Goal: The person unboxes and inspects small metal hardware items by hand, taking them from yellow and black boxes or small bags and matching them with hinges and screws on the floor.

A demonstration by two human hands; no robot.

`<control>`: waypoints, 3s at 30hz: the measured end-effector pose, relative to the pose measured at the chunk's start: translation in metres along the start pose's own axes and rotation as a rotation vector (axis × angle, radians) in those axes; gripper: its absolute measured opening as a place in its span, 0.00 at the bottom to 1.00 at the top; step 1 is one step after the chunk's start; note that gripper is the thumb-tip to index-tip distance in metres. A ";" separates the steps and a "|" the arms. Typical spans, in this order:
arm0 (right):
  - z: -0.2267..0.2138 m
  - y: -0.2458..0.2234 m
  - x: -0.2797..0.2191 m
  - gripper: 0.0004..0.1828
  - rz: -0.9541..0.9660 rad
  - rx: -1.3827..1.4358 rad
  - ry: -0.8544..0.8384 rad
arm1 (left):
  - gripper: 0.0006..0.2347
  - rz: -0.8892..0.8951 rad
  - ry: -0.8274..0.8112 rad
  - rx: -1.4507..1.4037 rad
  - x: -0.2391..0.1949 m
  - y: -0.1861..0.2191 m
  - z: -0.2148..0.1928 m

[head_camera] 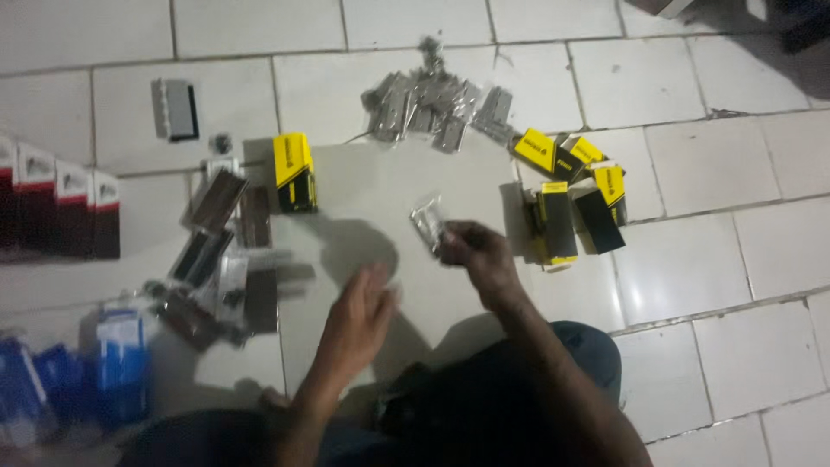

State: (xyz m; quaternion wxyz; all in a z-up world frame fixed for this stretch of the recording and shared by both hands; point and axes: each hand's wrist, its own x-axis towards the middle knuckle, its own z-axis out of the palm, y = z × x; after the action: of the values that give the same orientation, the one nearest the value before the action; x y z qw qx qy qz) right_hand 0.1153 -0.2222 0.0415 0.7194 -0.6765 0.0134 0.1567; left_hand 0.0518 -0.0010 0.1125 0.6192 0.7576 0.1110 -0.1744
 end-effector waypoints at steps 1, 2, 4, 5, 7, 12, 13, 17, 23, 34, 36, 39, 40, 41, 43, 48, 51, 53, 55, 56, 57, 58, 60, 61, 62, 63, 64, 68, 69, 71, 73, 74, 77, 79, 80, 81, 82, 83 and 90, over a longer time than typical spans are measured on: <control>0.009 -0.001 -0.012 0.18 0.010 0.001 -0.011 | 0.26 -0.012 0.009 -0.003 0.000 0.003 0.004; 0.019 -0.003 -0.020 0.18 0.049 0.064 -0.041 | 0.21 0.041 0.036 -0.072 0.003 0.008 0.006; 0.034 -0.003 -0.029 0.18 0.094 0.129 -0.080 | 0.17 0.089 0.073 -0.140 0.011 -0.001 0.008; 0.039 0.000 -0.029 0.15 0.139 0.120 -0.084 | 0.16 0.103 0.132 -0.182 0.016 -0.014 0.009; 0.044 0.002 -0.022 0.12 0.188 0.114 -0.081 | 0.16 0.113 0.184 -0.220 0.025 -0.032 0.009; 0.037 0.014 0.009 0.22 0.195 -0.136 -0.060 | 0.09 0.006 0.171 -0.184 0.037 -0.031 0.010; 0.036 0.017 0.010 0.22 0.209 -0.134 -0.058 | 0.09 -0.007 0.166 -0.185 0.039 -0.036 0.013; 0.031 0.035 0.020 0.12 0.172 -0.086 -0.093 | 0.11 -0.070 0.146 -0.147 0.047 -0.048 0.019; 0.027 0.065 0.021 0.10 0.149 -0.077 -0.110 | 0.13 -0.101 0.182 -0.121 0.051 -0.064 0.027; 0.029 0.074 0.020 0.16 0.144 -0.242 -0.111 | 0.11 -0.092 0.218 -0.125 0.061 -0.108 0.033; 0.026 0.090 0.022 0.18 0.130 -0.258 -0.097 | 0.13 -0.118 0.216 -0.203 0.072 -0.139 0.035; 0.023 0.096 0.020 0.21 0.255 -0.214 -0.078 | 0.12 -0.182 0.290 -0.222 0.055 -0.084 0.032; 0.030 0.074 0.019 0.21 0.254 -0.214 -0.077 | 0.12 -0.180 0.289 -0.221 0.055 -0.074 0.029; 0.036 0.051 0.018 0.19 0.252 -0.221 -0.077 | 0.12 -0.242 0.310 -0.270 0.054 -0.063 0.026; 0.040 0.036 0.018 0.17 0.252 -0.226 -0.067 | 0.13 -0.305 0.322 -0.317 0.054 -0.063 0.025; 0.015 0.024 0.077 0.14 0.176 -0.619 0.294 | 0.14 -0.349 0.347 -0.355 0.067 -0.102 0.032; -0.006 0.039 0.141 0.23 -0.155 -0.749 0.474 | 0.24 -0.401 0.349 -0.390 0.055 -0.070 0.029; -0.012 0.035 0.169 0.22 -0.283 -0.911 0.441 | 0.27 -0.426 0.320 -0.362 0.063 -0.085 0.026; -0.029 0.058 0.200 0.21 -0.407 -1.074 0.398 | 0.30 -0.459 0.294 -0.338 0.071 -0.096 0.022; -0.043 0.082 0.216 0.15 -0.403 -1.286 0.388 | 0.31 -0.456 0.260 -0.264 0.073 -0.098 0.021; -0.057 0.107 0.233 0.10 -0.397 -1.496 0.374 | 0.31 -0.453 0.226 -0.191 0.075 -0.101 0.019; -0.060 0.105 0.228 0.10 -0.402 -1.501 0.362 | 0.31 -0.457 0.232 -0.201 0.074 -0.089 0.019; -0.065 0.103 0.215 0.08 -0.438 -1.238 0.403 | 0.29 -0.488 0.245 -0.293 0.072 -0.067 0.017; -0.057 0.086 0.198 0.08 -0.440 -1.241 0.392 | 0.29 -0.493 0.250 -0.300 0.070 -0.059 0.015; -0.047 0.068 0.181 0.07 -0.529 -1.015 0.405 | 0.27 -0.469 0.230 -0.332 0.067 -0.050 0.012; -0.038 0.050 0.164 0.06 -0.609 -0.785 0.415 | 0.26 -0.444 0.211 -0.364 0.064 -0.041 0.009; -0.027 0.035 0.141 0.06 -0.610 -0.783 0.410 | 0.26 -0.444 0.216 -0.365 0.064 -0.056 0.011; -0.014 0.017 0.085 0.02 -0.278 -0.755 0.478 | 0.23 -0.317 0.188 -0.357 0.065 -0.093 0.017; -0.019 0.025 0.078 0.04 -0.161 -0.652 0.448 | 0.25 -0.269 0.149 -0.319 0.065 -0.099 0.019; -0.010 0.028 0.063 0.05 -0.053 -0.511 0.367 | 0.23 -0.185 0.142 -0.161 0.066 -0.110 0.019; -0.003 0.032 0.050 0.06 0.062 -0.368 0.282 | 0.21 -0.111 0.134 -0.003 0.062 -0.106 0.023; 0.001 0.034 0.045 0.06 0.052 -0.491 0.174 | 0.21 -0.090 0.155 0.048 0.058 -0.097 0.024; 0.005 0.073 0.048 0.07 0.089 -0.598 -0.031 | 0.20 -0.080 0.198 0.088 0.059 -0.102 0.027; 0.013 0.089 0.053 0.07 0.138 -0.585 -0.128 | 0.20 -0.092 0.221 0.076 0.062 -0.110 0.027; 0.021 0.087 0.054 0.07 0.026 -0.679 -0.094 | 0.18 -0.058 0.246 0.105 0.063 -0.112 0.027; 0.029 0.085 0.055 0.08 -0.088 -0.771 -0.059 | 0.16 -0.023 0.270 0.134 0.064 -0.113 0.027; 0.031 0.092 0.052 0.08 -0.085 -0.772 -0.061 | 0.16 -0.026 0.270 0.133 0.062 -0.116 0.030; 0.032 0.099 0.050 0.16 -0.047 -0.819 -0.034 | 0.16 -0.026 0.257 0.141 0.060 -0.119 0.033; 0.035 0.098 0.031 0.25 -0.122 -0.841 0.134 | 0.21 -0.046 0.185 0.236 0.053 -0.110 0.036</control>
State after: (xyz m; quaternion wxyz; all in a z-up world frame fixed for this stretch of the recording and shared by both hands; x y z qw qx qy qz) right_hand 0.1138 -0.1781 -0.0578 0.3867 -0.9191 -0.0449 0.0612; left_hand 0.0533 -0.0155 -0.0134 0.5089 0.8351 0.1637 -0.1296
